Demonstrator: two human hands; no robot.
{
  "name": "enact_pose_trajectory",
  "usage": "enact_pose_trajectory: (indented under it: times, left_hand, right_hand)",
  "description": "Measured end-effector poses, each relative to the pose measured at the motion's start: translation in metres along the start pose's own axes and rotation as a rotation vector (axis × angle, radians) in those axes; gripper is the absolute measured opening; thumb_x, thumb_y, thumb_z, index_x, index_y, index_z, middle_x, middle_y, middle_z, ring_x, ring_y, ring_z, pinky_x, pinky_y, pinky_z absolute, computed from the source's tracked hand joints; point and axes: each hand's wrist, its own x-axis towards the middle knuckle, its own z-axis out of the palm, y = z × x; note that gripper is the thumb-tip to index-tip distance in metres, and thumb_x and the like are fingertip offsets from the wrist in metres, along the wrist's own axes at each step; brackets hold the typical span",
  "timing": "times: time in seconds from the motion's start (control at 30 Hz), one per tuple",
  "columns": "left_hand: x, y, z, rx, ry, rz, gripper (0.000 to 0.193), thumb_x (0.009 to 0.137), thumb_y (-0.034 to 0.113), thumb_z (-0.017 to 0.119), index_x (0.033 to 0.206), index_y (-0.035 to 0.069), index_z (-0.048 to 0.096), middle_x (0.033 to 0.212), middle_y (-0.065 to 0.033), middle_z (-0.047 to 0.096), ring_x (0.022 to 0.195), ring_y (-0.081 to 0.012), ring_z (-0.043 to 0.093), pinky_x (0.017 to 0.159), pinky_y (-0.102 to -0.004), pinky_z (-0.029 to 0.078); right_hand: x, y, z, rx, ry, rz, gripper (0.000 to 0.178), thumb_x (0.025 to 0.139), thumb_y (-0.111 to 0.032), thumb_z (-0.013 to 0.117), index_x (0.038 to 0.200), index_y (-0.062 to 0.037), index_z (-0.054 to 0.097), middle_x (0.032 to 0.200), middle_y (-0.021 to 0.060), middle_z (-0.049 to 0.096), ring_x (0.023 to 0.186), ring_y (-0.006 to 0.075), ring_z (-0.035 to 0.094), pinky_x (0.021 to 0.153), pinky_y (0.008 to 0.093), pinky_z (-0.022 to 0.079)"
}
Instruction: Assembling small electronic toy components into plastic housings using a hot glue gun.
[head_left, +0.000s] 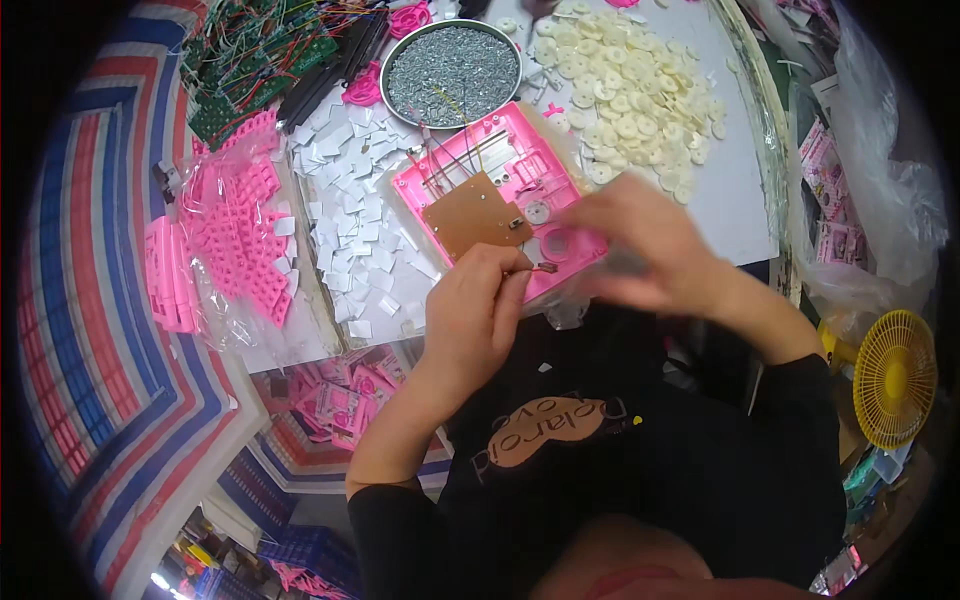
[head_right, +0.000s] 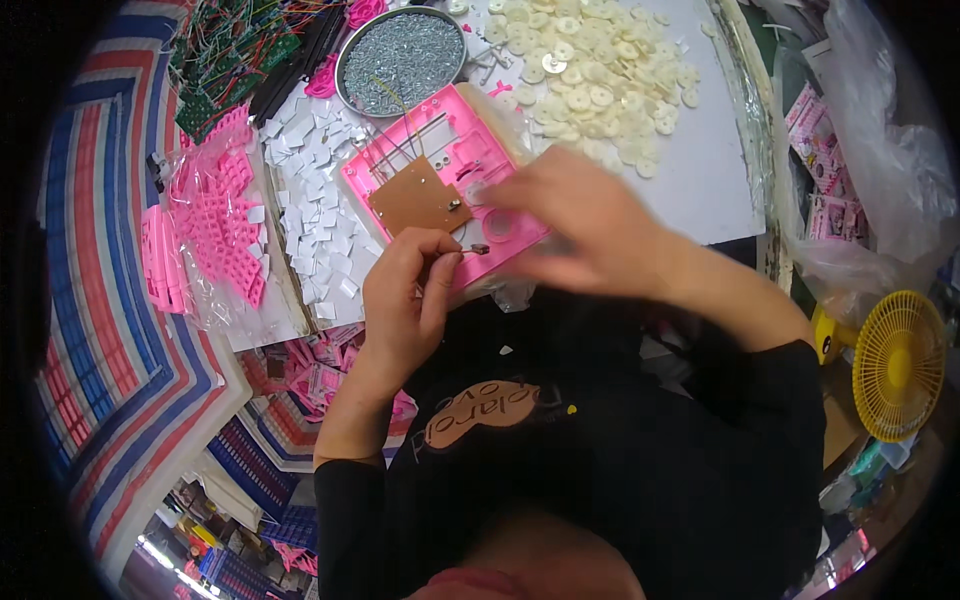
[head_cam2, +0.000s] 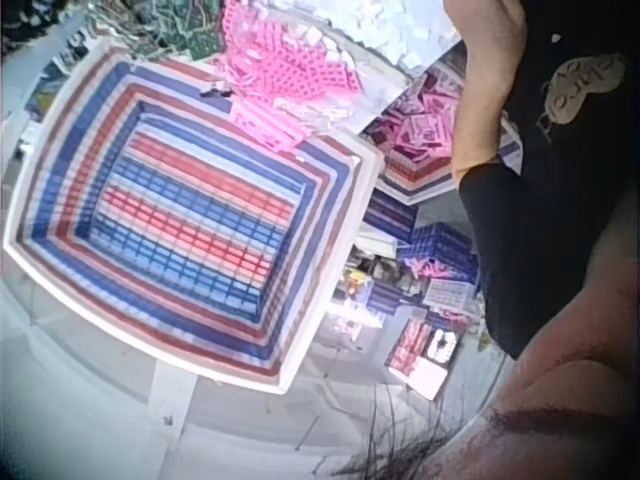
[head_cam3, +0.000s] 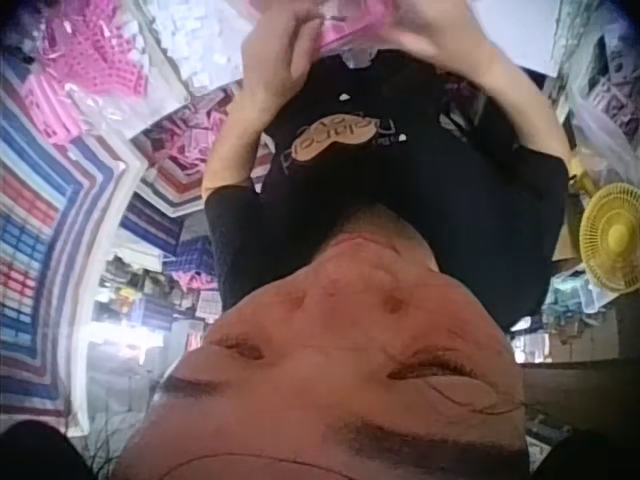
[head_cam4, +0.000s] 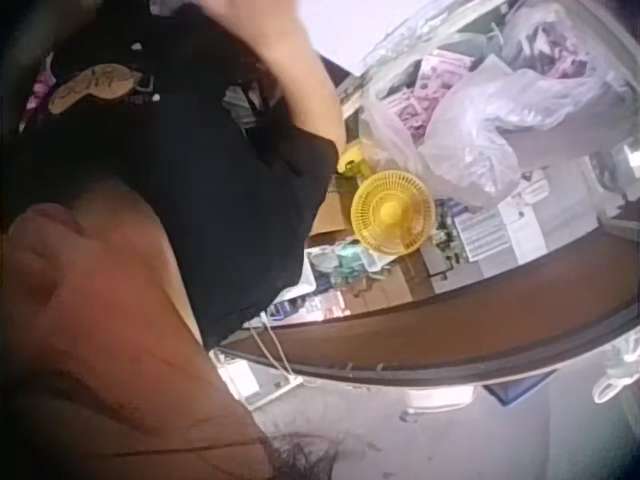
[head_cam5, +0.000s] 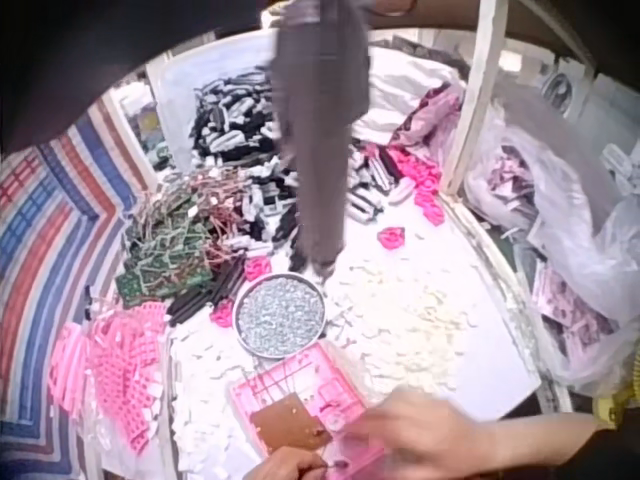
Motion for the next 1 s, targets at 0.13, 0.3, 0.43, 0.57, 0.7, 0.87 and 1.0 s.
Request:
enact_pose_trajectory:
  times: [0.13, 0.3, 0.43, 0.57, 0.7, 0.87, 1.0]
  left_hand:
    - [0.0, 0.001, 0.011, -0.037, 0.051, 0.094, 0.023, 0.087, -0.007, 0.068, 0.106, 0.002, 0.061, 0.096, -0.0116, 0.063, 0.069, -0.0198, 0.059, 0.062, -0.0289, 0.049]
    - [-0.012, 0.002, 0.017, 0.099, 0.052, 0.149, 0.043, 0.079, -0.006, 0.077, 0.116, 0.005, 0.058, 0.11, -0.0131, 0.063, 0.073, -0.0209, 0.062, 0.061, -0.0293, 0.05]
    - [-0.01, -0.006, 0.019, 0.156, -0.022, 0.19, 0.039, 0.079, 0.0, 0.079, 0.114, 0.005, 0.062, 0.106, -0.0147, 0.064, 0.084, -0.0313, 0.066, 0.066, -0.0371, 0.055]
    - [-0.005, -0.006, 0.021, 0.155, -0.01, 0.185, 0.032, 0.08, 0.004, 0.078, 0.108, 0.004, 0.065, 0.105, -0.0139, 0.065, 0.085, -0.0323, 0.067, 0.068, -0.0382, 0.055]
    - [-0.003, -0.004, 0.02, 0.162, -0.012, 0.183, 0.03, 0.079, 0.005, 0.079, 0.106, 0.005, 0.066, 0.102, -0.0125, 0.065, 0.084, -0.0312, 0.067, 0.067, -0.0376, 0.055]
    - [-0.004, -0.006, 0.018, 0.192, -0.05, 0.265, 0.026, 0.079, 0.007, 0.08, 0.102, 0.006, 0.067, 0.096, -0.0101, 0.066, 0.08, -0.0287, 0.067, 0.065, -0.0369, 0.053]
    - [-0.007, -0.01, 0.02, 0.223, -0.066, 0.248, 0.021, 0.078, 0.007, 0.079, 0.096, 0.007, 0.068, 0.088, -0.0079, 0.065, 0.076, -0.0274, 0.065, 0.062, -0.0371, 0.051]
  right_hand:
    - [-0.001, 0.001, 0.018, 0.099, -0.009, 0.001, 0.031, 0.083, -0.009, 0.078, 0.113, -0.0065, 0.07, 0.098, 0.0104, 0.068, 0.085, 0.027, 0.064, 0.076, 0.0377, 0.051]
    - [-0.005, 0.002, 0.005, 0.165, -0.077, 0.186, 0.015, 0.089, -0.009, 0.07, 0.103, -0.0039, 0.068, 0.09, 0.0121, 0.068, 0.083, 0.0311, 0.065, 0.071, 0.0375, 0.053]
    - [0.002, -0.01, -0.008, 0.651, -0.263, 0.632, 0.019, 0.084, -0.007, 0.077, 0.1, -0.0023, 0.067, 0.09, 0.0101, 0.068, 0.076, 0.0237, 0.064, 0.066, 0.0311, 0.05]
    - [-0.008, -0.007, -0.003, 0.138, -0.189, 0.307, 0.022, 0.08, -0.007, 0.079, 0.099, -0.0034, 0.067, 0.091, 0.0095, 0.068, 0.077, 0.0244, 0.064, 0.063, 0.0328, 0.051]
    - [-0.013, -0.007, 0.01, -0.372, 0.025, -0.035, 0.022, 0.078, -0.01, 0.075, 0.098, -0.0047, 0.066, 0.092, 0.0051, 0.067, 0.08, 0.023, 0.064, 0.062, 0.0326, 0.054]
    - [-0.017, 0.002, 0.011, -0.347, 0.019, -0.158, 0.022, 0.076, -0.01, 0.073, 0.096, -0.0034, 0.066, 0.097, 0.0064, 0.068, 0.085, 0.0247, 0.064, 0.062, 0.0327, 0.055]
    - [-0.028, 0.007, 0.016, -0.323, -0.015, -0.257, 0.022, 0.075, -0.01, 0.073, 0.095, -0.0023, 0.066, 0.096, 0.0081, 0.067, 0.088, 0.025, 0.064, 0.062, 0.033, 0.055]
